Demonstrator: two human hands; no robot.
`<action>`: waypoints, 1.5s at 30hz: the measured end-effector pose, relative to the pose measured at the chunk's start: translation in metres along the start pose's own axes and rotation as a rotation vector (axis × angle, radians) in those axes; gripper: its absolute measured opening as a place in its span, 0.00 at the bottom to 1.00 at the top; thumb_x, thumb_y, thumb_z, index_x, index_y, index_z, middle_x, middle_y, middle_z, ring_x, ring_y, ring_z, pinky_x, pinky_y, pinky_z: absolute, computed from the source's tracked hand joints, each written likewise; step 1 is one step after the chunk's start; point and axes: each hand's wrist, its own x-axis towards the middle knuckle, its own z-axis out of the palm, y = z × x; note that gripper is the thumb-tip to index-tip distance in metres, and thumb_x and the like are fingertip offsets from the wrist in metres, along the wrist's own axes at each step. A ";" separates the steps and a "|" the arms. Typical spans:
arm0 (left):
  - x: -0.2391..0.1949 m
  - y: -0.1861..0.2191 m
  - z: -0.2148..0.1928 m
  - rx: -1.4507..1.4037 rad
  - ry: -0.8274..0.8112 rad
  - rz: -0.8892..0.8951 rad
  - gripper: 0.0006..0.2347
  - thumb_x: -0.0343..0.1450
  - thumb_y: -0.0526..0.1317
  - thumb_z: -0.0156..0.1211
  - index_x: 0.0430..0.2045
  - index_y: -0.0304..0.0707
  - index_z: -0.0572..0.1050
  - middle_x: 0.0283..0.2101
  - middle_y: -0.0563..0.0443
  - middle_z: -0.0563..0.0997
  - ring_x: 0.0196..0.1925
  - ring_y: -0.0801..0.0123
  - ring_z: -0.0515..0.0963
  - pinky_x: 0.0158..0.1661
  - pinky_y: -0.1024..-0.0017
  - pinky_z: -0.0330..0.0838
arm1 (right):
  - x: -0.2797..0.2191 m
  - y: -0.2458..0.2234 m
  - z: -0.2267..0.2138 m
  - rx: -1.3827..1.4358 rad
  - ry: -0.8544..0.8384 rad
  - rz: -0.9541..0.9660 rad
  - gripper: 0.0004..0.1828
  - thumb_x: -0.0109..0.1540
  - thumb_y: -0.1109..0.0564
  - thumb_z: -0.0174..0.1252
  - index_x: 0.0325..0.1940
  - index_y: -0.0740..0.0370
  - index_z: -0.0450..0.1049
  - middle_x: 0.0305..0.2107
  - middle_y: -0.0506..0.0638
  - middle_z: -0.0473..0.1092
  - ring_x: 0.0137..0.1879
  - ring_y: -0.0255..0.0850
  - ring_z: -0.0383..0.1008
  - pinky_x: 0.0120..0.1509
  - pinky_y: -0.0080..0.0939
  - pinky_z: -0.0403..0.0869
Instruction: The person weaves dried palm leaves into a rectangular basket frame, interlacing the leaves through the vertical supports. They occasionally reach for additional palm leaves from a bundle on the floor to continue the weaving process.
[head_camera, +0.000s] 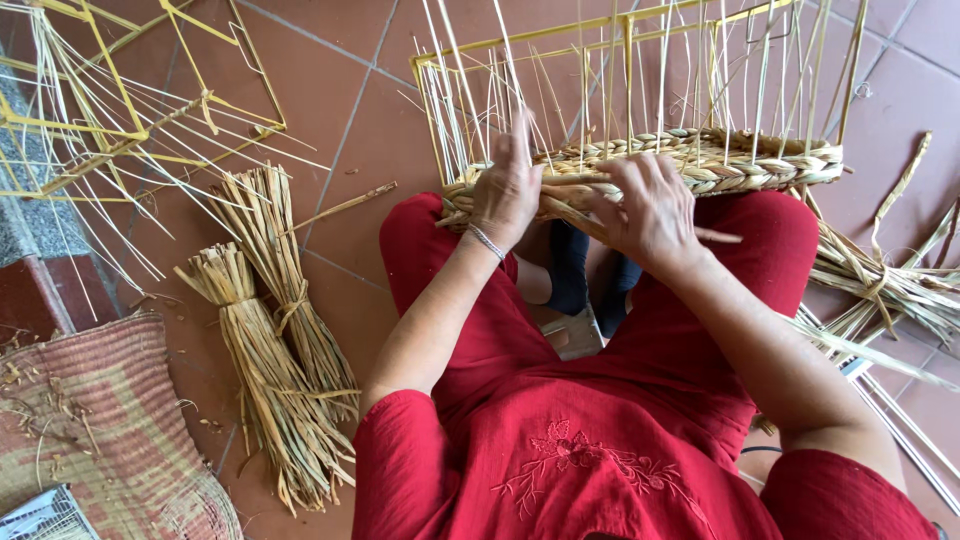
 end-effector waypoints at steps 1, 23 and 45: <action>0.002 0.000 0.005 0.145 -0.057 0.064 0.15 0.71 0.24 0.57 0.52 0.24 0.67 0.28 0.41 0.77 0.18 0.64 0.78 0.19 0.69 0.72 | -0.001 -0.003 -0.006 -0.053 0.095 -0.125 0.24 0.59 0.46 0.71 0.53 0.58 0.74 0.48 0.57 0.70 0.52 0.54 0.69 0.56 0.54 0.72; 0.013 0.001 -0.034 -0.533 -0.290 0.068 0.06 0.75 0.34 0.59 0.43 0.37 0.80 0.38 0.55 0.83 0.39 0.75 0.84 0.40 0.71 0.80 | 0.038 0.004 -0.029 -0.361 -0.272 -0.154 0.03 0.65 0.53 0.62 0.39 0.52 0.78 0.40 0.48 0.75 0.51 0.45 0.71 0.46 0.48 0.72; 0.010 0.019 -0.008 0.016 -0.253 0.231 0.08 0.72 0.42 0.61 0.32 0.38 0.70 0.27 0.49 0.78 0.29 0.62 0.81 0.35 0.62 0.78 | 0.075 0.074 -0.017 0.515 -0.916 0.583 0.16 0.63 0.45 0.61 0.40 0.62 0.81 0.23 0.50 0.79 0.22 0.33 0.71 0.25 0.37 0.69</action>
